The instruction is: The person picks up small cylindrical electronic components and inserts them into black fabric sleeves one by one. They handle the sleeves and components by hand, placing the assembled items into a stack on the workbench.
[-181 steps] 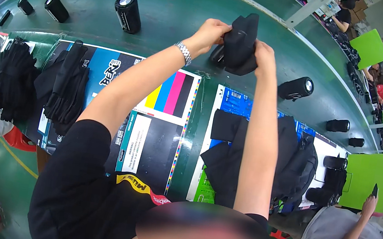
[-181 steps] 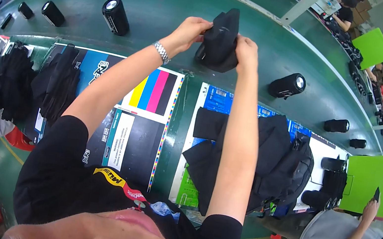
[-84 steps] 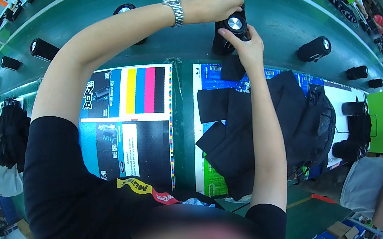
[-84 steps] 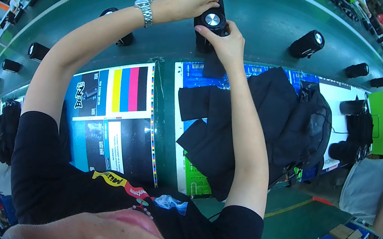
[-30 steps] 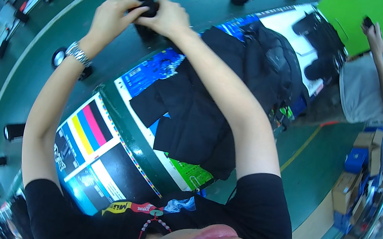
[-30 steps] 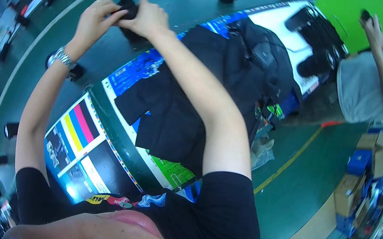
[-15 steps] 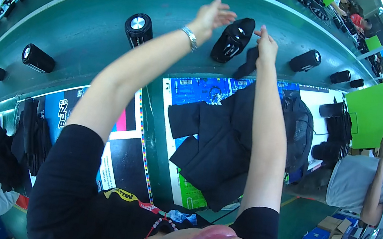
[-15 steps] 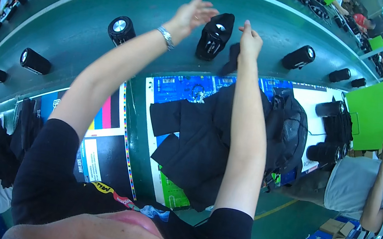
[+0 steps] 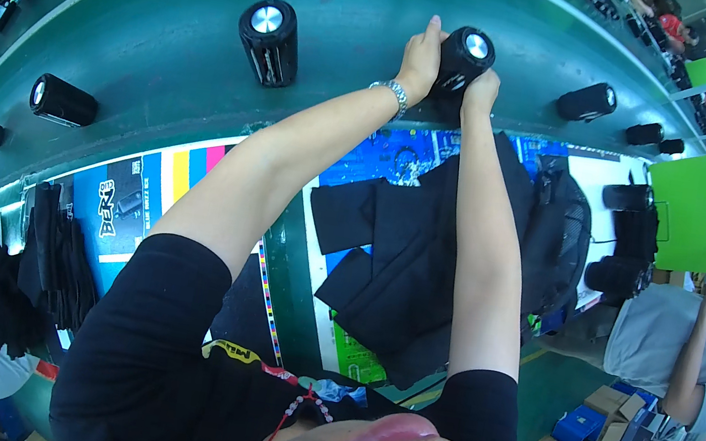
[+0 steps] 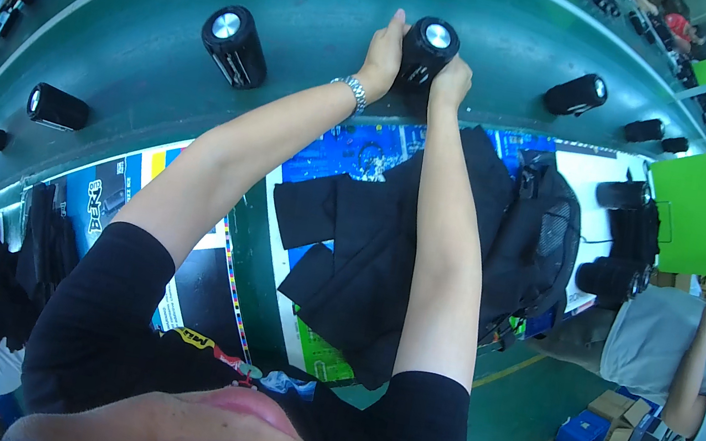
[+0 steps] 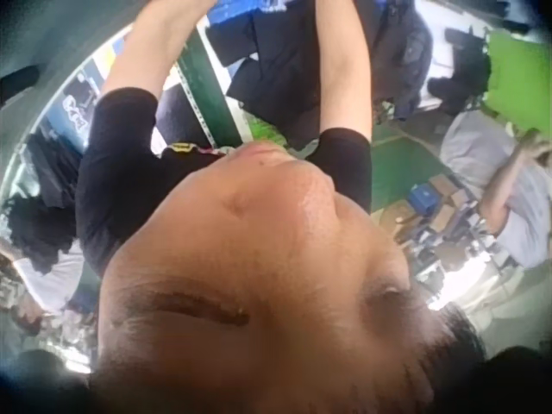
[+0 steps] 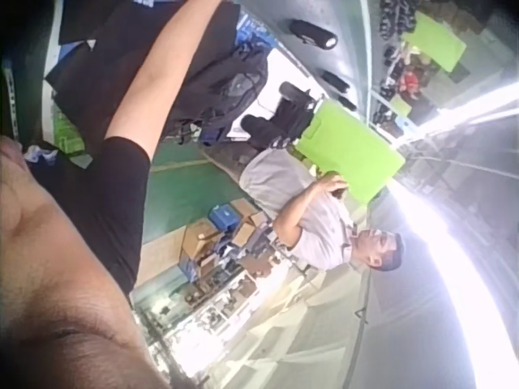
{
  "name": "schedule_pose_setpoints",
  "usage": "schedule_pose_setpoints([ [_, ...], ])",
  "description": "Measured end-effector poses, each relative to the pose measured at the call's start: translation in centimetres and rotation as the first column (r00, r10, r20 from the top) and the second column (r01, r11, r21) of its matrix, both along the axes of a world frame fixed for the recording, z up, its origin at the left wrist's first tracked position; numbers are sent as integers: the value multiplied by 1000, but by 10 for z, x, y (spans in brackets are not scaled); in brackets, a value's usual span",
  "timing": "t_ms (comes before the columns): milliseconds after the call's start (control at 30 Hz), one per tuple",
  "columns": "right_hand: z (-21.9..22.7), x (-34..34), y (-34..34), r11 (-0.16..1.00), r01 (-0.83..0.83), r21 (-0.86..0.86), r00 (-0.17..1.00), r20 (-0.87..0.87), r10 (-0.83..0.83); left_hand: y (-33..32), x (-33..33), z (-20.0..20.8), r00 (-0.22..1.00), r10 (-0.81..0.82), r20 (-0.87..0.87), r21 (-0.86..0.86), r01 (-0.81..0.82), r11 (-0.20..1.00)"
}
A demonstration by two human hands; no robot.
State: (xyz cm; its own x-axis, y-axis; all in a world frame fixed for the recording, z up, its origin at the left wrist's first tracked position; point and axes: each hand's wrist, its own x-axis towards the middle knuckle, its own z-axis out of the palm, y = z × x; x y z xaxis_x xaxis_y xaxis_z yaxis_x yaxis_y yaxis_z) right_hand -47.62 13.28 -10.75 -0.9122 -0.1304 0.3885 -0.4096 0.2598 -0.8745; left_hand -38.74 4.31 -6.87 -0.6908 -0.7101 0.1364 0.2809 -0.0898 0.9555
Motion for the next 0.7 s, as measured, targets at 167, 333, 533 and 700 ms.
schedule_pose_setpoints([
  [167, 63, 16, 20, 961, 276, 6, 903, 341, -261, -29, 68, 14, 996, 2, 90, -60, 4, 998],
  [333, 155, 79, 75, 453, -96, -886, 444, 369, 816, -8, 168, 75, 957, -286, 42, -90, 289, 953],
  [533, 167, 210, 37, 517, -221, -827, 463, 378, 802, 29, 248, 112, 900, -429, 77, -28, 432, 902],
  [700, 133, 289, 28, 456, -216, -864, 152, 431, 889, 3, 297, 93, 992, 109, -66, -382, -126, 915],
])
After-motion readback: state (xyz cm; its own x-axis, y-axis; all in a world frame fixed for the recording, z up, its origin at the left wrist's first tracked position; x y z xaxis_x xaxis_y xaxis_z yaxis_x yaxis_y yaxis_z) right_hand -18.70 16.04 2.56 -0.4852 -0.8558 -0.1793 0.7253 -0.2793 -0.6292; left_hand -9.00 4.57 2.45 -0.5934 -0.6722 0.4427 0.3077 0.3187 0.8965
